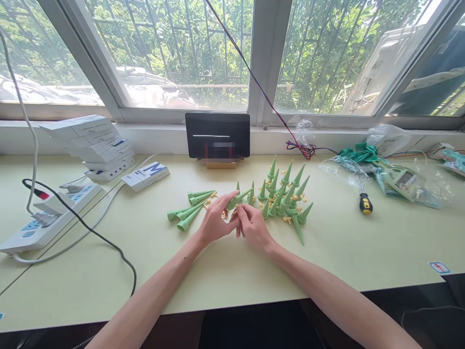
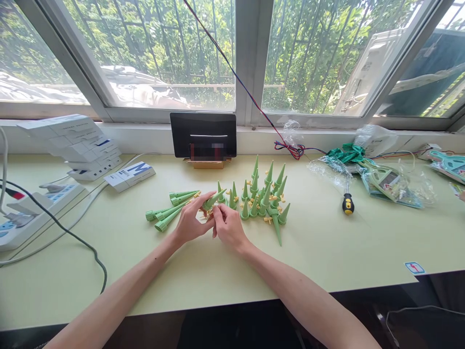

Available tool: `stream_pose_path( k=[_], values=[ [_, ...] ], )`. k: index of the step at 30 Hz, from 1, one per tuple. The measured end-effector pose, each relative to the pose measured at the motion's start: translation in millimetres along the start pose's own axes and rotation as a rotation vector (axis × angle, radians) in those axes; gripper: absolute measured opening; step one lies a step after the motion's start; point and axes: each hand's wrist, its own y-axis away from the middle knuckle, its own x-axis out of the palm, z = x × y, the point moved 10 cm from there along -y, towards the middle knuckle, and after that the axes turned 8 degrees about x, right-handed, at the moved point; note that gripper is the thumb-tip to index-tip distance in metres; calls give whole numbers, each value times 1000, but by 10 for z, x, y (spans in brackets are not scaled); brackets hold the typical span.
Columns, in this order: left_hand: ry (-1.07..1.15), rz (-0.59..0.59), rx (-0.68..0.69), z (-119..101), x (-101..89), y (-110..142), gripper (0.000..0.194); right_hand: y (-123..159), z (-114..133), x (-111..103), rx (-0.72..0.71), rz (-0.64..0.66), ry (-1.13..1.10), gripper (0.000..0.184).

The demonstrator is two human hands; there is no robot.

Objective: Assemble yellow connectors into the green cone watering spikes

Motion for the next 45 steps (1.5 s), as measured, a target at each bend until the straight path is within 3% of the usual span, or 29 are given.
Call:
stream_pose_path(
  k=[13, 45],
  values=[
    [14, -21, 10, 16, 5, 15, 47, -30, -51, 12, 8, 18, -23, 39],
    [-6, -51, 34, -55, -44, -17, 46, -98, -180, 121, 95, 137, -262, 42]
  ],
)
